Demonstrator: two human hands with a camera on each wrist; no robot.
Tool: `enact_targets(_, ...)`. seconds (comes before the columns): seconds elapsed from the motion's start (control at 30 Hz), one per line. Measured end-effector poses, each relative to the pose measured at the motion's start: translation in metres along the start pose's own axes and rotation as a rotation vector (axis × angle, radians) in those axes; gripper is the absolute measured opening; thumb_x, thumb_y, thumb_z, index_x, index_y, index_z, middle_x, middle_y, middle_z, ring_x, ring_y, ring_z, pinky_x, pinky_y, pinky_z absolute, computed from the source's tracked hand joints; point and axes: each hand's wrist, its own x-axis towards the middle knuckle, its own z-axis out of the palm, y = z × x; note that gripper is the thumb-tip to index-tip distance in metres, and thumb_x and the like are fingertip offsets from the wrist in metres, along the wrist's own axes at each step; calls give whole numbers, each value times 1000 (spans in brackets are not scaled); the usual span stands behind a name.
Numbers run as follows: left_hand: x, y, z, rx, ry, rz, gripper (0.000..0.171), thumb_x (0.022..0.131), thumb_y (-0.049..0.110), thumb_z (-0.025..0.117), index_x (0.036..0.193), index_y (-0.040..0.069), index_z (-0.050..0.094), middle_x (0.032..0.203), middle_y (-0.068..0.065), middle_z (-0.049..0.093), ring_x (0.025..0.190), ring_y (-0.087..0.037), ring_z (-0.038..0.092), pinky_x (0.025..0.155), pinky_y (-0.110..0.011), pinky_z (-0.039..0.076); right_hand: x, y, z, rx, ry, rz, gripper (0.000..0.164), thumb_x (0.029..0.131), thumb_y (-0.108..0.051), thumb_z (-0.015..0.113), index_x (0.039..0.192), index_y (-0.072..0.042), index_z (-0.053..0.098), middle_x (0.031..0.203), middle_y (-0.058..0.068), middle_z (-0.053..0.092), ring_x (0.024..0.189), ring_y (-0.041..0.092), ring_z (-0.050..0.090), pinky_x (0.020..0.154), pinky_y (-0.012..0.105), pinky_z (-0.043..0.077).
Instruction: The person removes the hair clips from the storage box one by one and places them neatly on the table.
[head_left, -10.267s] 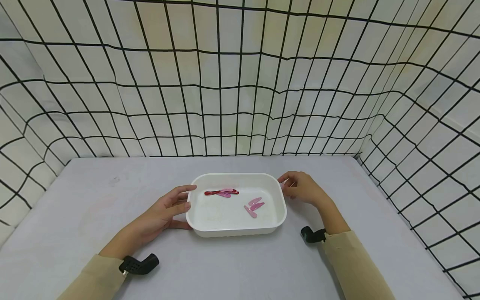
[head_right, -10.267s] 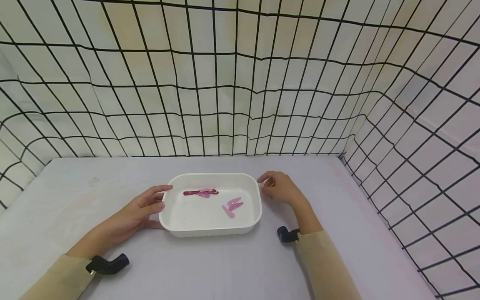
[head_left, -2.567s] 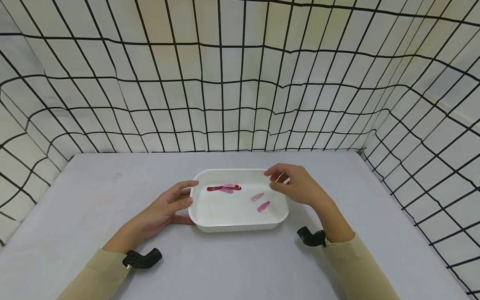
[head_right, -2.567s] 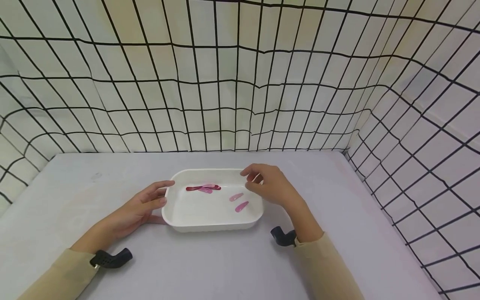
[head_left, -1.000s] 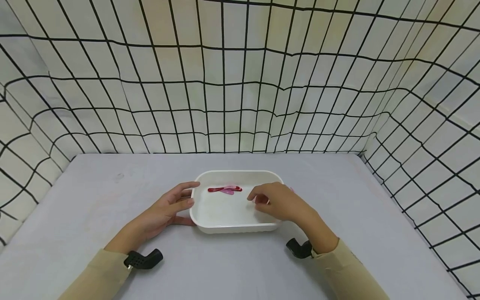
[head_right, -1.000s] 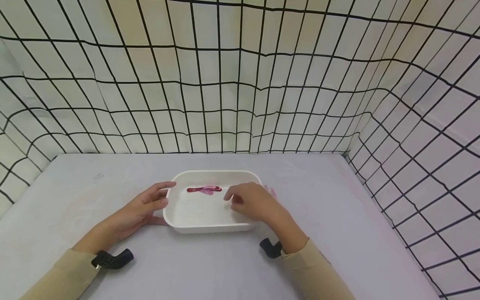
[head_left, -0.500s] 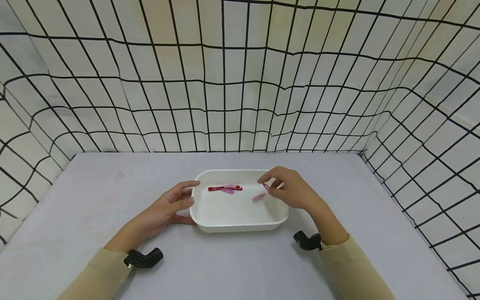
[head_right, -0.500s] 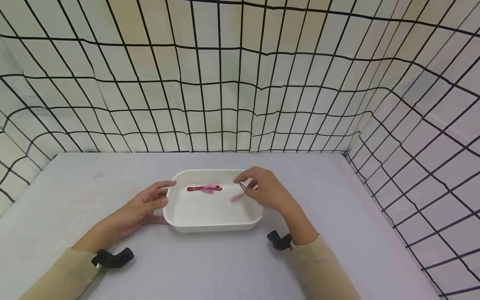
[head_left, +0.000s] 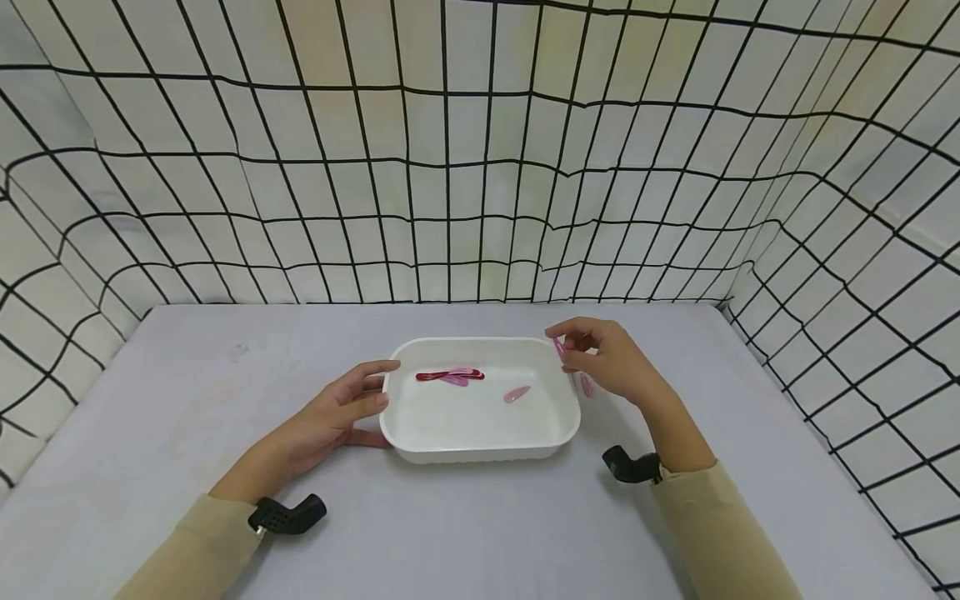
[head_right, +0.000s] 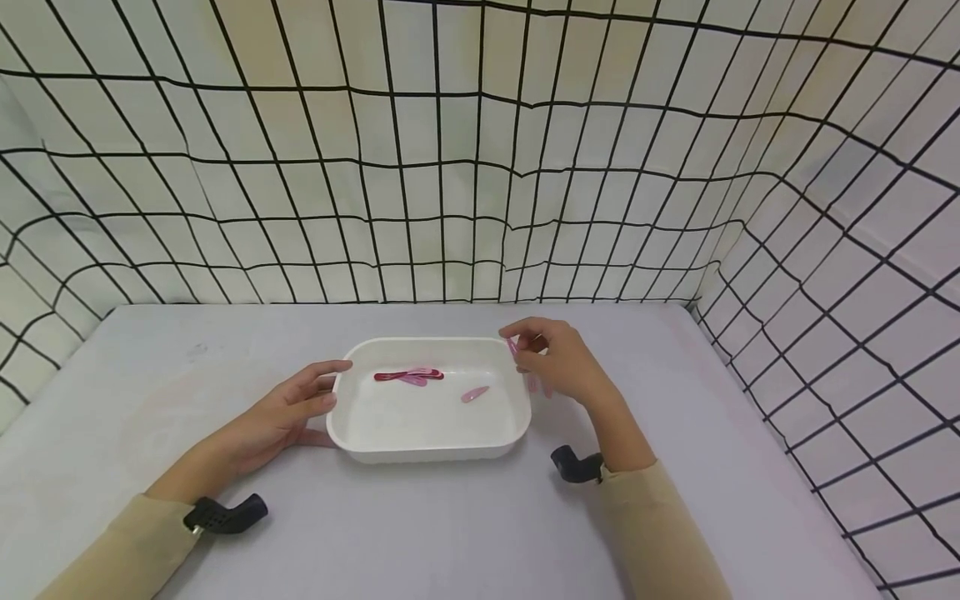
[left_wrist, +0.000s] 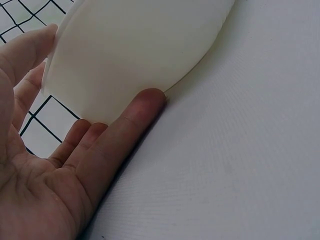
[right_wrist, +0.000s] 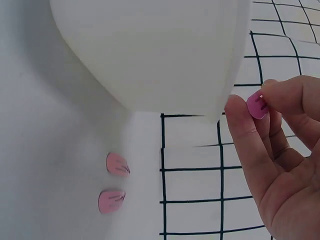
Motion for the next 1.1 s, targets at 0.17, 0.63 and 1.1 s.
enact_targets(0.17,0,-1,0,-9,-7,3,57,104,15,54,155,15,29,156,-18,28,123,-32,54,87,-56,58,-1,2,-7,61,15,15,26,94,-6,64,120,-6,67,98,13,58,91,27,59,77,32,60)
enact_targets(0.63,1,-3,-1,-10,-3,4,56,104,15,53,154,15,29,155,-19,29,123,-32,54,87,-56,58,3,32,-19,106,26,101,26,96,-8,62,121,-2,63,99,16,57,87,27,62,80,38,61)
enact_targets(1.1,0,-1,0,-17,-8,12,56,104,12,51,155,12,27,154,-20,28,122,-31,54,86,-57,58,6,67,-19,-2,1,235,24,94,-9,59,116,0,64,98,13,60,82,24,61,73,30,57)
